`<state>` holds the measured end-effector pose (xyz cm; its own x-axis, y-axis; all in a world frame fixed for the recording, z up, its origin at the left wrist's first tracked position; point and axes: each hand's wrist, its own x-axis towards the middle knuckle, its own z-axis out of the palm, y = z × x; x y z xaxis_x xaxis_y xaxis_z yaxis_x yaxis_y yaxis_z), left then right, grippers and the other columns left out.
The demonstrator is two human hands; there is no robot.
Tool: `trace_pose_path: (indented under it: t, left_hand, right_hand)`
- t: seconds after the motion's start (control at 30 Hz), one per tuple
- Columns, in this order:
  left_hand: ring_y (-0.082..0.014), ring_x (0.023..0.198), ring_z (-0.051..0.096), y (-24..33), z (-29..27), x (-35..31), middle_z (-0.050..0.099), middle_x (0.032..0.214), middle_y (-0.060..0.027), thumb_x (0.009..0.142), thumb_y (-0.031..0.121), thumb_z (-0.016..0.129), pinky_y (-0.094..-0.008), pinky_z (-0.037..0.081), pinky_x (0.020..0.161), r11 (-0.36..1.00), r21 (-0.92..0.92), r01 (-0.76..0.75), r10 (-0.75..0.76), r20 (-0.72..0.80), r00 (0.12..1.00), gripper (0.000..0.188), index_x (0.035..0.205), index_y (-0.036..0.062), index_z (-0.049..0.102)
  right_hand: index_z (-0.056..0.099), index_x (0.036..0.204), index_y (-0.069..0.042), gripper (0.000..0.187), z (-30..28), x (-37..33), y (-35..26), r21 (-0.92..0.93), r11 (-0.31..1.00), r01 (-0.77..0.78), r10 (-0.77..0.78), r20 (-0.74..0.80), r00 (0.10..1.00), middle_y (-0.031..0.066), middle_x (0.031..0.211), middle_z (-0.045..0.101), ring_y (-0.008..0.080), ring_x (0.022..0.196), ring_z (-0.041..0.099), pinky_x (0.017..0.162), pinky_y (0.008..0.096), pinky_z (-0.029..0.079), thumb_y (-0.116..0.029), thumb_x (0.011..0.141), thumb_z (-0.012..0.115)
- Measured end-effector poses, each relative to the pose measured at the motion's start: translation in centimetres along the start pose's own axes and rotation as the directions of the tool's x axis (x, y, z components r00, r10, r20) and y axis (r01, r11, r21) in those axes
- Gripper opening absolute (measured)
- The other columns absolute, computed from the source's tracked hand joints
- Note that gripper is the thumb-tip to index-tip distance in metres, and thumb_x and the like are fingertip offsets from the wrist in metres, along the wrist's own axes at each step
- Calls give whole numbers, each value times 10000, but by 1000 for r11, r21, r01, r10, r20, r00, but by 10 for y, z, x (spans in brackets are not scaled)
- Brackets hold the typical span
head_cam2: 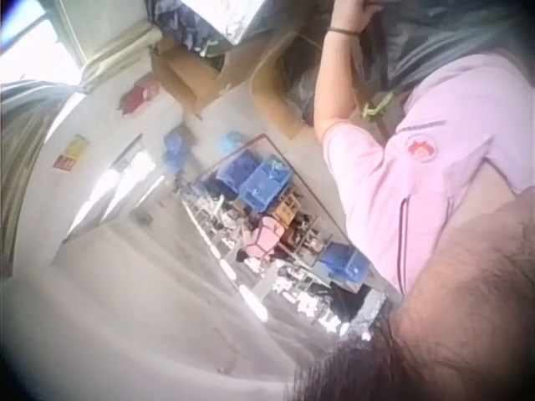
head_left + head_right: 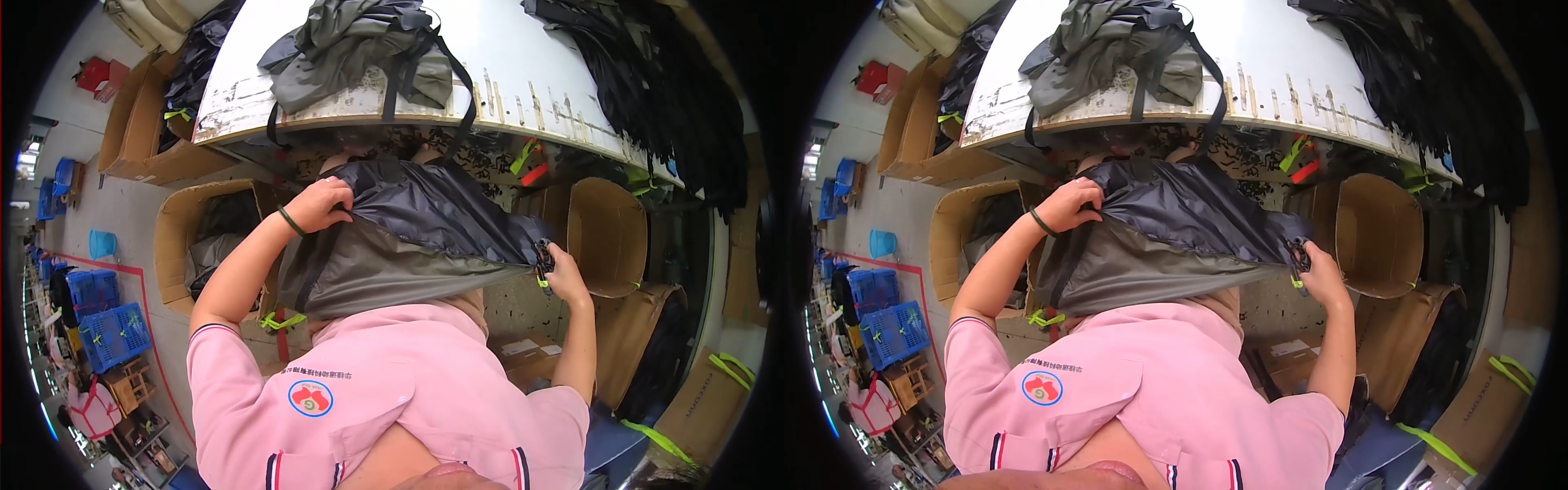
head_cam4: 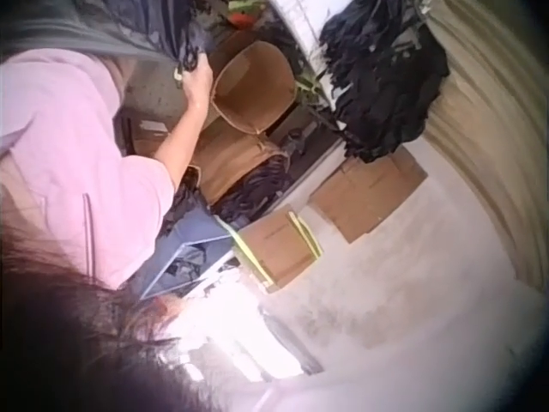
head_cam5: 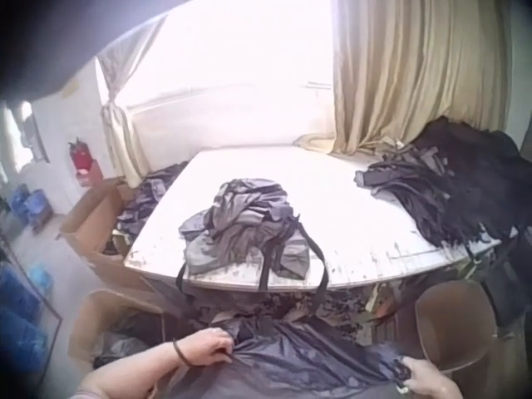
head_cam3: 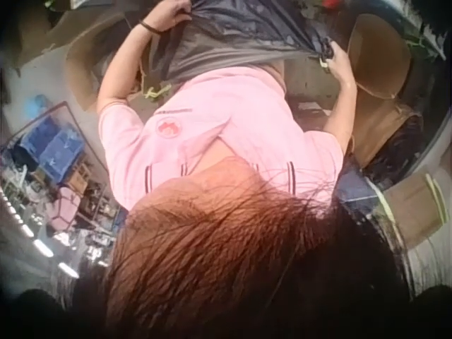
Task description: Trimming excess material or loose threads from olive-green fabric bags using scissors.
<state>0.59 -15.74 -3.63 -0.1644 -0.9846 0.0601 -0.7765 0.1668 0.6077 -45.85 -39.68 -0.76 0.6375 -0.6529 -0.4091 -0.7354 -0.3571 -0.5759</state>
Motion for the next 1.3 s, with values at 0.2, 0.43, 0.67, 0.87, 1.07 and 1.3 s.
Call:
trace_pose_path:
  t: [0.2, 0.43, 0.67, 0.87, 1.07, 1.3]
  left_hand:
    - [-63, 608, 439, 14, -34, -36, 501, 648, 13, 828, 171, 757, -254, 367, 543, 760, -428, 490, -456, 187, 870, 254, 801, 63, 528]
    - [-33, 768, 504, 11, -25, -66, 577, 835, 52, 818, 113, 761, -208, 435, 685, 437, -696, 570, -493, 345, 799, 222, 919, 26, 583]
    - [-51, 827, 497, 1, 1, -68, 534, 870, 61, 799, 67, 765, -213, 431, 768, 556, -738, 382, -478, 92, 873, 258, 973, 51, 576]
    - [-33, 901, 564, 15, 1, -67, 621, 977, 50, 791, -18, 732, -207, 458, 822, 287, -920, 267, -460, 112, 881, 300, 1069, 43, 636]
    - [-36, 859, 574, 22, -4, -67, 654, 930, 32, 803, 16, 727, -205, 460, 803, 236, -923, 303, -482, 159, 862, 230, 1025, 16, 667]
    - [-23, 739, 543, 26, -5, -62, 626, 825, 50, 811, 87, 735, -192, 447, 670, 312, -891, 328, -481, 150, 864, 229, 1024, 23, 678]
  right_hand:
    - [517, 963, -40, 255, 6, 15, 5, 41, 999, 13, -13, -2, 1000, 219, 873, 606, 425, 856, 571, 742, 399, 464, 28, 740, 619]
    - [541, 944, -51, 256, 15, 49, 10, -160, 986, 49, -38, 74, 997, 208, 873, 632, 406, 869, 604, 718, 455, 456, -25, 721, 664]
    - [565, 838, -44, 365, 11, 62, -81, -186, 973, 136, -144, -30, 989, 160, 728, 632, 363, 717, 630, 632, 421, 469, -262, 680, 812]
    - [581, 807, -72, 568, 60, 79, -171, -304, 728, 614, -629, 60, 775, 77, 718, 609, 284, 732, 606, 665, 396, 427, -536, 589, 825]
    - [574, 786, -65, 537, 78, 89, -220, -287, 660, 694, -685, 149, 713, 88, 734, 589, 304, 764, 586, 699, 399, 423, -489, 590, 838]
    - [580, 792, -66, 567, 84, 91, -239, -310, 628, 714, -690, 203, 695, 91, 721, 594, 294, 749, 600, 678, 395, 425, -538, 590, 820]
